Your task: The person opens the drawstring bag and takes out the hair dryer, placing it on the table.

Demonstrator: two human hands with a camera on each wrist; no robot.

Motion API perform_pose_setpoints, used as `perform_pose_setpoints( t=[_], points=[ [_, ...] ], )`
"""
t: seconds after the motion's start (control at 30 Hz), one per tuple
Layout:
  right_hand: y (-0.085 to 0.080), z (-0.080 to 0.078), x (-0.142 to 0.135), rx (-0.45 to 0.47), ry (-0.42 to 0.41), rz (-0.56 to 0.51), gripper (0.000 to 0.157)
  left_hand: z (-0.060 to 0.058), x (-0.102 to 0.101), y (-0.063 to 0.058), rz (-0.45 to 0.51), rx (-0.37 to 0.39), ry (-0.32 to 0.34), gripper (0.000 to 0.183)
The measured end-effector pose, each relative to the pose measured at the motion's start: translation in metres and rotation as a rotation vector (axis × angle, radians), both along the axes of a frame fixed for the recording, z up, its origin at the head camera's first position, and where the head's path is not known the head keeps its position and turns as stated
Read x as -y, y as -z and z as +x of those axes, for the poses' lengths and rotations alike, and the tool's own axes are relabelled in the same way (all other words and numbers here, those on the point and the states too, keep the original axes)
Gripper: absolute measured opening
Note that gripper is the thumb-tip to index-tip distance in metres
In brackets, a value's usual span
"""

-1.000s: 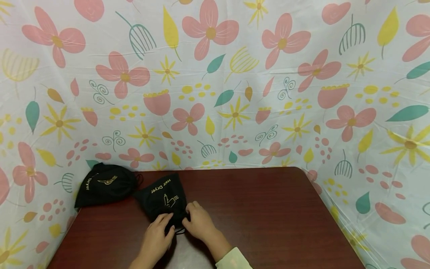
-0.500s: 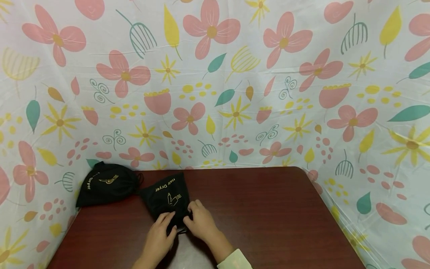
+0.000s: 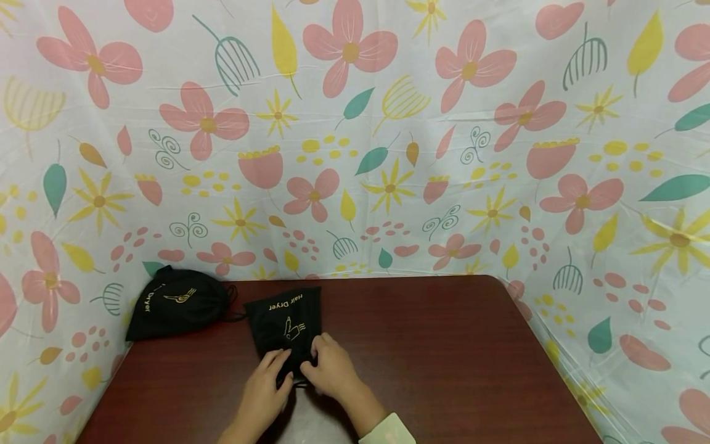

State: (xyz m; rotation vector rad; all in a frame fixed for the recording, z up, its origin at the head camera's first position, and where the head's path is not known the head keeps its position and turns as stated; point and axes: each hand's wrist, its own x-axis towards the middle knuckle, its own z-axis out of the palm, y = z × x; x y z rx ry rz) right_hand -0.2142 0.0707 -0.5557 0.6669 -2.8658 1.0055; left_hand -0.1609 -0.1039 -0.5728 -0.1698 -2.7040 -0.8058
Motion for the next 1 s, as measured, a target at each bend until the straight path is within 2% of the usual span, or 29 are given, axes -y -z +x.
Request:
perform_pose_setpoints(
  t=[0.23, 0.5, 0.6, 0.8, 1.0],
  points=[
    [0.002, 0.002, 0.002, 0.014, 0.003, -0.003, 0.023, -0.001, 0.001, 0.001, -0.003, 0.012, 0.014, 0.043],
    [0.006, -0.001, 0.002, 0.016, 0.049, -0.023, 0.023, -0.006, -0.001, 0.005, 0.033, -0.001, 0.032, 0.048],
    [0.008, -0.003, 0.001, -0.002, 0.053, -0.026, 0.023, -0.012, -0.002, 0.008, 0.056, -0.006, 0.027, 0.048],
    [0.015, -0.008, 0.002, -0.029, 0.071, -0.035, 0.019, -0.021, -0.002, 0.015, 0.083, -0.096, 0.009, 0.051],
    [0.017, -0.014, 0.005, -0.053, 0.134, -0.073, 0.019, -0.024, -0.005, 0.014, 0.075, -0.091, -0.026, 0.054]
  ],
)
